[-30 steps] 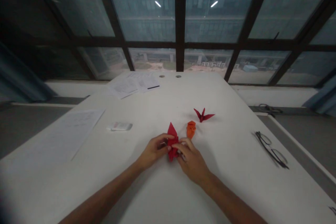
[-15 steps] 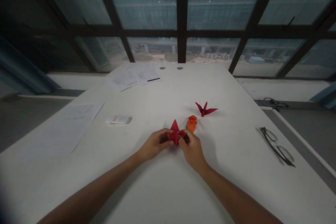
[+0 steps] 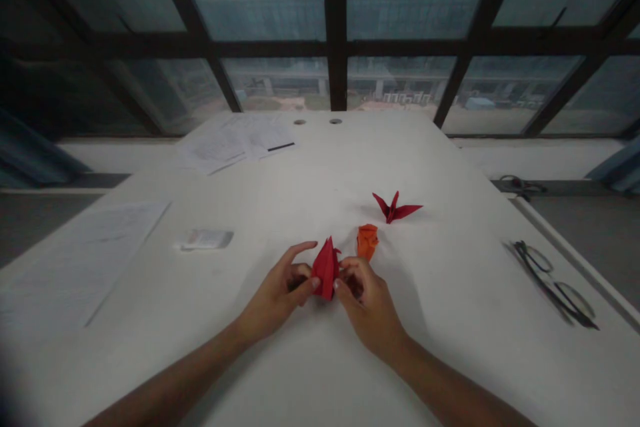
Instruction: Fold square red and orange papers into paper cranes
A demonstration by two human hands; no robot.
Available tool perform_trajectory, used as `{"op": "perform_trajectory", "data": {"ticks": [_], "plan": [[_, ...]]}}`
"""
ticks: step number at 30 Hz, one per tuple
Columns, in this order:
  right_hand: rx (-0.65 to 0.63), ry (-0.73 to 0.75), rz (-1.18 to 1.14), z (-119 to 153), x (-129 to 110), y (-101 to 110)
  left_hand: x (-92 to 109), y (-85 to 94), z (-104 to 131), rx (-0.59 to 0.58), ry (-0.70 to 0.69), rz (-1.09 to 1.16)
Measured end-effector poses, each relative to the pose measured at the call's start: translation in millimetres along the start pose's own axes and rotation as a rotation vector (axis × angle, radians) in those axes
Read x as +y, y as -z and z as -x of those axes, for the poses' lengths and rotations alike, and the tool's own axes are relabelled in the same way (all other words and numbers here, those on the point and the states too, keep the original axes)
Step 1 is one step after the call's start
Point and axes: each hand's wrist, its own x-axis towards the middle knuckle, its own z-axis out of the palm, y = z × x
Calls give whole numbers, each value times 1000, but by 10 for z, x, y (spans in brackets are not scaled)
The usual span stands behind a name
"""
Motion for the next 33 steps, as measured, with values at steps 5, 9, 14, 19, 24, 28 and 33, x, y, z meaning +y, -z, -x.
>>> {"op": "perform_trajectory", "data": {"ticks": [5, 9, 14, 19, 24, 28, 33], "plan": [[-35, -33, -13, 36, 14, 22, 8, 7, 60, -41, -32, -66], [-16, -57, -35, 50, 34, 32, 7, 23, 90, -60, -49, -80], [-7, -78, -11, 65, 17, 42, 19, 21, 98, -82, -2, -20], [111, -51, -68, 69, -1, 50, 29, 31, 96, -119, -6, -40], [91, -1, -57, 80, 0, 80, 65, 60, 101, -179, -33, -87], [47, -13, -75, 80, 6, 100, 51, 89, 112, -197, -23, -115], [79, -25, -135, 58, -17, 97, 22, 109, 121, -197, 0, -124]]}}
